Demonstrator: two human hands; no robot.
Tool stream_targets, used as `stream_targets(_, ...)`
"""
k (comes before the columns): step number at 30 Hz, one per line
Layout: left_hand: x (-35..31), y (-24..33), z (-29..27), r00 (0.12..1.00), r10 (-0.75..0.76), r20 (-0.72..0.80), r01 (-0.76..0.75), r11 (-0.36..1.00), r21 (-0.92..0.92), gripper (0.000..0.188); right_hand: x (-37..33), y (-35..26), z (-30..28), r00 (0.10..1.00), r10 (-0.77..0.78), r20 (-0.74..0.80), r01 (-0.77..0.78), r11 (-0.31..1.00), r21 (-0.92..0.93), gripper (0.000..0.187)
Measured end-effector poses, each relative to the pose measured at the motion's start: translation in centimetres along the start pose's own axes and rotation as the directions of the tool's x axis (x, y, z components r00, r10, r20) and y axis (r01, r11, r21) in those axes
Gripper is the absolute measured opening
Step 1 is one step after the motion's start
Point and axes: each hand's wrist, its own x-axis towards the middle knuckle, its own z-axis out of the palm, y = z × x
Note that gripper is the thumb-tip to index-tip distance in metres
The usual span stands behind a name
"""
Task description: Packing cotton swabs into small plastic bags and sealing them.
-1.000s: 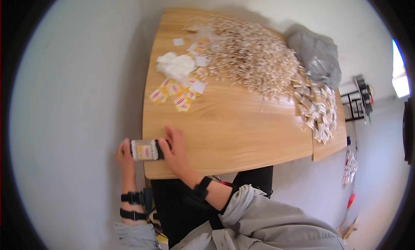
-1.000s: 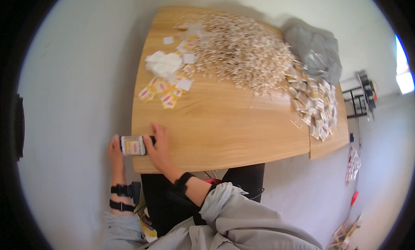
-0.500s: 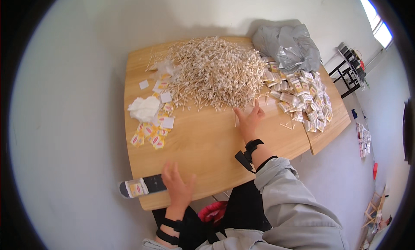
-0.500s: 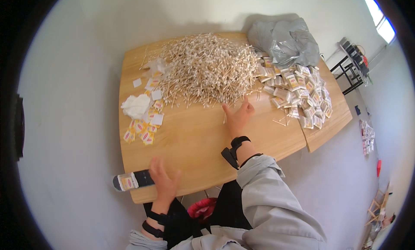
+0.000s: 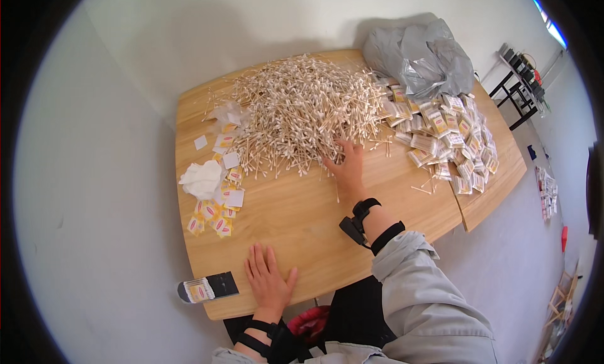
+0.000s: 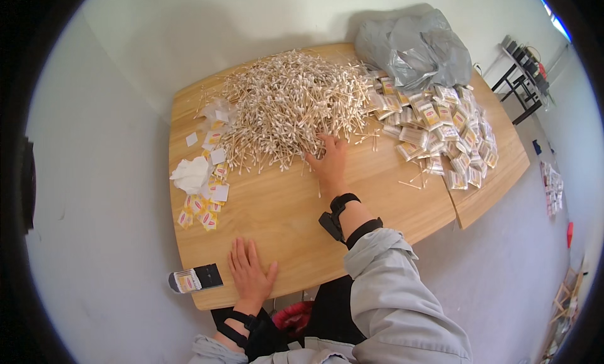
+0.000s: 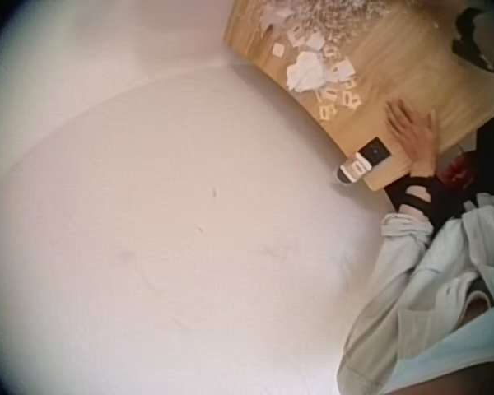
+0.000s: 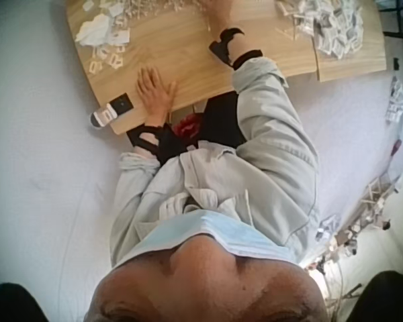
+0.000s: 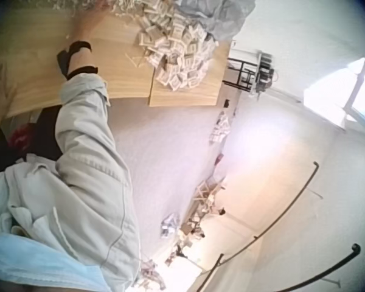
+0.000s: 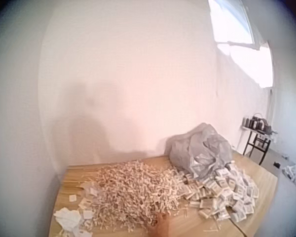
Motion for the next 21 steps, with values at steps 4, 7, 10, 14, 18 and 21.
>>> stream_targets(4,0.0,0.0,-0.1,0.999,0.018,-0.037,-0.019,1.0,-0.025,0.078,-2.2,-1.8,-0.6,0.996,0.045,0.073,-0.049,0.997,0.061,0.052)
stream_targets(7,0.0,-0.1,-0.2,0.999,0.005,-0.039,-0.006,0.999,-0.034,0.077,-4.7,-3.8,-1.1,0.997,-0.031,0.068,0.034,0.999,-0.037,0.048)
stream_targets(10,0.0,0.1,-0.3,0.999,0.0,-0.043,-0.002,0.999,-0.05,0.076,-7.1,-4.8,-1.1,0.997,-0.064,0.051,0.069,0.992,-0.105,0.046)
stream_targets(14,-0.1,-0.3,0.4,0.998,0.001,-0.057,-0.002,1.0,-0.03,0.078,-10.3,-6.7,-0.7,0.996,-0.083,0.024,0.085,0.987,-0.139,0.047)
stream_targets(18,-0.2,-0.2,0.6,0.999,-0.001,-0.053,0.0,1.0,-0.013,0.078,-13.6,-8.4,-0.3,0.996,-0.079,0.046,0.084,0.988,-0.131,0.049)
stream_targets(21,-0.2,-0.3,0.8,0.997,0.009,-0.073,-0.01,1.0,-0.014,0.078,-15.5,-9.3,0.3,0.99,-0.092,0.107,0.1,0.992,-0.074,0.052)
